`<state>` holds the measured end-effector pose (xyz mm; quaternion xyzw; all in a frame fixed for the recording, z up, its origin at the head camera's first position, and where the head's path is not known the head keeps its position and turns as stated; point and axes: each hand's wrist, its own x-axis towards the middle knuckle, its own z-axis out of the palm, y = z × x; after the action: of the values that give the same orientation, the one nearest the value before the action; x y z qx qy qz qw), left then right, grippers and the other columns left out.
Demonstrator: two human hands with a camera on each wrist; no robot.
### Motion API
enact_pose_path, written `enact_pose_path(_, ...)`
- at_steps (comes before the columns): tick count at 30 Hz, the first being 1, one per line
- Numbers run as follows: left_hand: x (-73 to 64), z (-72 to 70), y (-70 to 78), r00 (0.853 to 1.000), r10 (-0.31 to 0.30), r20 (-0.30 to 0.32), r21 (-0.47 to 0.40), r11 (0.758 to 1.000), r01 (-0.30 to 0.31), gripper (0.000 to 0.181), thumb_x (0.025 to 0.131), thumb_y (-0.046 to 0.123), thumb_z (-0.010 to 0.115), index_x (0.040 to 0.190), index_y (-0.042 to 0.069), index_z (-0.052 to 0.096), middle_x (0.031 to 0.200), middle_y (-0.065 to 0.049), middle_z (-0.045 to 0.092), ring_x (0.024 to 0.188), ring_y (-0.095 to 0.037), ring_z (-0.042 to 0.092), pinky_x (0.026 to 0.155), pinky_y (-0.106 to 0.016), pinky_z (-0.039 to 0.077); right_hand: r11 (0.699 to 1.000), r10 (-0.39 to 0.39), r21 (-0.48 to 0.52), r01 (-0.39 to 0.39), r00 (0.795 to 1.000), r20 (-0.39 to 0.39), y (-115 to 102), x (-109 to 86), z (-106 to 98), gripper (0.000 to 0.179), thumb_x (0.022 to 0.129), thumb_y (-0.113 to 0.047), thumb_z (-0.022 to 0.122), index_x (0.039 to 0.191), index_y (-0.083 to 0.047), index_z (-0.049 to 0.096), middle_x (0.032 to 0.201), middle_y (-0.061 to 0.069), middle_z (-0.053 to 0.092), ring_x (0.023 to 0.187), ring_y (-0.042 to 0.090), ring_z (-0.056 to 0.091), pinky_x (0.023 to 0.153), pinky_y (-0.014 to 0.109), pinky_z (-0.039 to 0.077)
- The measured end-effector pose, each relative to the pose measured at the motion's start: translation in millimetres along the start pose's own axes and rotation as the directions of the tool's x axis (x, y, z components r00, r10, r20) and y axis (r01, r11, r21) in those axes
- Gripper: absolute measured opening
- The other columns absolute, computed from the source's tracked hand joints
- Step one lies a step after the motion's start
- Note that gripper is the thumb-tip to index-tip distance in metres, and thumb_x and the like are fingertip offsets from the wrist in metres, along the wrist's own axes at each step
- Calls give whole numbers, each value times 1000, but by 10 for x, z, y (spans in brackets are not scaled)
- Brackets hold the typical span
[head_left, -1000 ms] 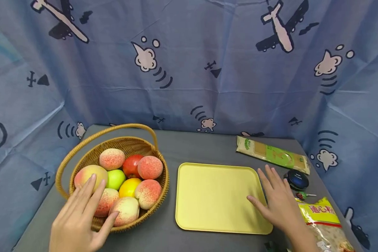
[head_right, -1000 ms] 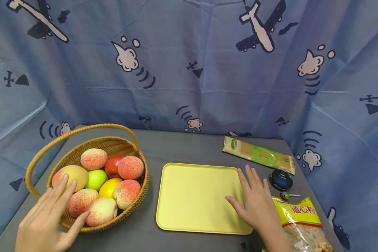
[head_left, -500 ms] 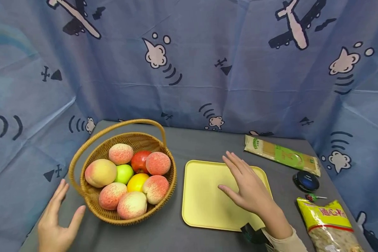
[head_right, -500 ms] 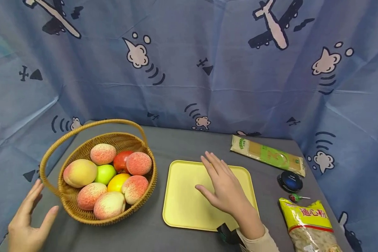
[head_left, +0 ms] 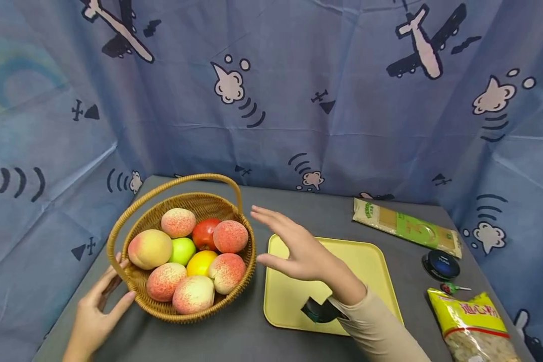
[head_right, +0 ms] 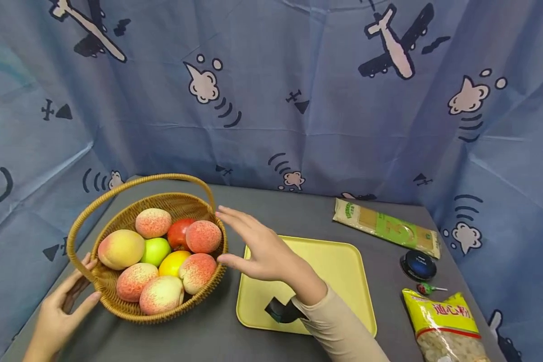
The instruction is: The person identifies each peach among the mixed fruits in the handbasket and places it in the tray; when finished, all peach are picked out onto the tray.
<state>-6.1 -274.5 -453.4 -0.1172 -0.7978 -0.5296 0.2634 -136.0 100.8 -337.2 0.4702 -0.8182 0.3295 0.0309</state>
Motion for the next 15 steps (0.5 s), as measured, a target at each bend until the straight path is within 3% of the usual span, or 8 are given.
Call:
enact_pose_path(4,-7,-7,-34,1000,-5,8,-35,999,5,64,72,-30,59,132,-18,42,145,-16,44,133,-9,44,107,-14,40,988,-55,147,42,995,79,-69,422,126,66,90,-39,63,146,-14,37,150,2,39,138,15,35,115,41,36)
enact_pose_path(8,17,20,-34,1000,21,-2,-89,996,-22,64,72,-31,58,132,-20,40,143,-7,49,130,-9,47,107,-14,40,978,-43,210,2,981,191,-119,851,262,66,87,-30,69,144,-13,41,145,2,44,135,12,38,115,32,36)
enact_pose_path(11,13,21,-25,1000,28,-10,-95,995,-29,64,71,-31,59,131,-22,39,141,-4,51,129,-7,48,106,-13,40,973,-30,228,-38,957,287,-158,1134,401,66,87,-31,68,144,-13,40,145,3,45,133,11,42,112,25,38)
enact_pose_path(15,-3,12,-18,1000,15,-3,-80,997,-15,63,72,-30,59,132,-21,40,143,-5,49,131,-7,45,106,-12,40,962,-3,249,-111,909,416,-179,1440,630,68,88,-34,67,146,-14,36,148,0,41,133,10,42,111,24,40)
